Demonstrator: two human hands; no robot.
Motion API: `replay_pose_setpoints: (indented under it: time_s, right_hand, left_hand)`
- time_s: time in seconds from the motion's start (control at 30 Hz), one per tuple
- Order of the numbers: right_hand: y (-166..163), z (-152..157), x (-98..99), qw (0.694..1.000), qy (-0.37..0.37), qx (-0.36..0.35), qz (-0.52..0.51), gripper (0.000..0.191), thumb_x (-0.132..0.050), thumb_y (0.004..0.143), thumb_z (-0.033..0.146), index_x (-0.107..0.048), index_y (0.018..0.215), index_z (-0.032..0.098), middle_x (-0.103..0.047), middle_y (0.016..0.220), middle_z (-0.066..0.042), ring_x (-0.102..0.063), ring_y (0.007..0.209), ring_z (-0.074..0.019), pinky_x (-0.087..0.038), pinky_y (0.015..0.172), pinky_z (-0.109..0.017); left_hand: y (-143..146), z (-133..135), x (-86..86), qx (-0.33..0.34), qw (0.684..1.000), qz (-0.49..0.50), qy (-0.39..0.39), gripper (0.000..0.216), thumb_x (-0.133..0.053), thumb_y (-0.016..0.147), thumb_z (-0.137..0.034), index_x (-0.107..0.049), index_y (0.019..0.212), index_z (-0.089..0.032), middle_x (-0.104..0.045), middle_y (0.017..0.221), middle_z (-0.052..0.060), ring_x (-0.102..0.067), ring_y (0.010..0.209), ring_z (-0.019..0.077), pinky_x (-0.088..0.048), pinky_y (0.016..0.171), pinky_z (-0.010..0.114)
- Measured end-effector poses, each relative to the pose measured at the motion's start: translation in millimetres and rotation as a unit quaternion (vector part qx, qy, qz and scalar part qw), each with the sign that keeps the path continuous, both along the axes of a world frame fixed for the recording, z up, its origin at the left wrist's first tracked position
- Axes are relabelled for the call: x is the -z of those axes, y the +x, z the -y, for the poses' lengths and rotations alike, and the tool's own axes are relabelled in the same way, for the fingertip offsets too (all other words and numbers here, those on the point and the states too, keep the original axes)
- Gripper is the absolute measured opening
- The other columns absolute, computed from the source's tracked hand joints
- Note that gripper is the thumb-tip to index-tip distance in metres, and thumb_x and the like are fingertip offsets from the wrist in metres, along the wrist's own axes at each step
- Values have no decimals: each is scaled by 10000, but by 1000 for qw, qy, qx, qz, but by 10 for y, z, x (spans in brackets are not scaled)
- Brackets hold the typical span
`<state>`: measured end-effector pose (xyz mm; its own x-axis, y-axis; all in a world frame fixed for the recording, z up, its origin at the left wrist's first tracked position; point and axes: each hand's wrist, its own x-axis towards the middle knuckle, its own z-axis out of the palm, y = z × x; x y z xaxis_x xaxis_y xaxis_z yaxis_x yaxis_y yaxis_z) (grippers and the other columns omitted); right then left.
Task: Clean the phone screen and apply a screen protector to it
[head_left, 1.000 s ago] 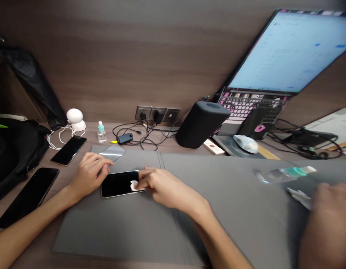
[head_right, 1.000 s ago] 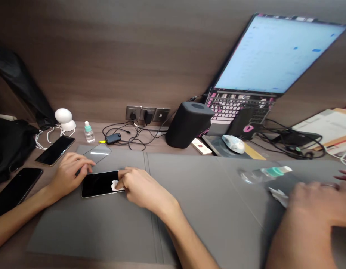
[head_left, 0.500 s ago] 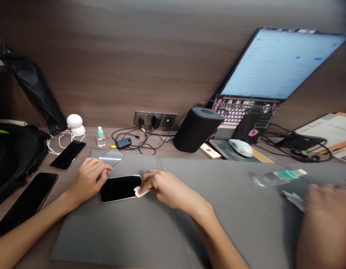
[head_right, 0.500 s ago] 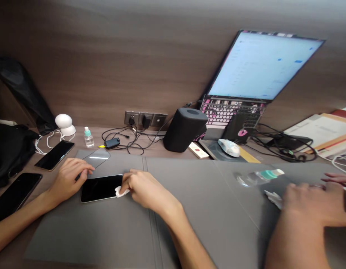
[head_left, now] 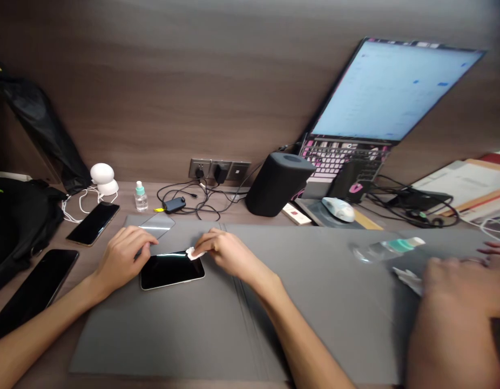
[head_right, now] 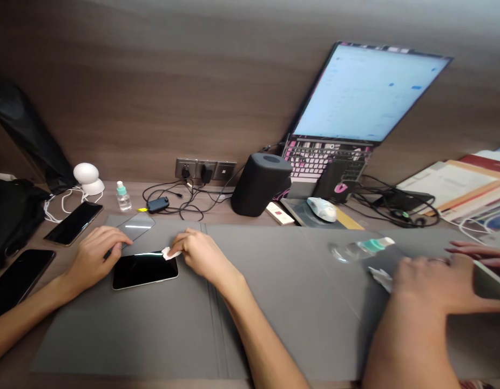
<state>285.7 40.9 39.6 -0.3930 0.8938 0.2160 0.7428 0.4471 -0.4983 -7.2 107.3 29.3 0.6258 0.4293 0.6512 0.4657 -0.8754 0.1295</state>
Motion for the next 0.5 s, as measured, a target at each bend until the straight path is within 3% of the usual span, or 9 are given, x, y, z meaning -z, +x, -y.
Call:
replay_pose_setpoints:
  time_s: [0.3,0.5]
  right_hand:
    - [13,-41,-22,999,-22,12,-21,638,-429,758,-132,-843,1072,238,-801,1154,-23,-673,1044,-184,-502,974,-309]
    - [-14,24,-103,999,-33,32,18,622,-455,758,-115,-836,1109,229,-793,1123,-41,-667,1050,-201,-496,930,-303]
  left_hand:
    - [-6,-15,-14,-1,1000,-10,-5,238,-470,998,-141,-693,1000,-223,-753,948,34,-672,985,225,-507,911,384]
    - [-5,-19,-22,6,1000,-14,-16,242,-493,975,-136,-708,1017,-239,-759,979,33,-672,1023,235,-517,948,387]
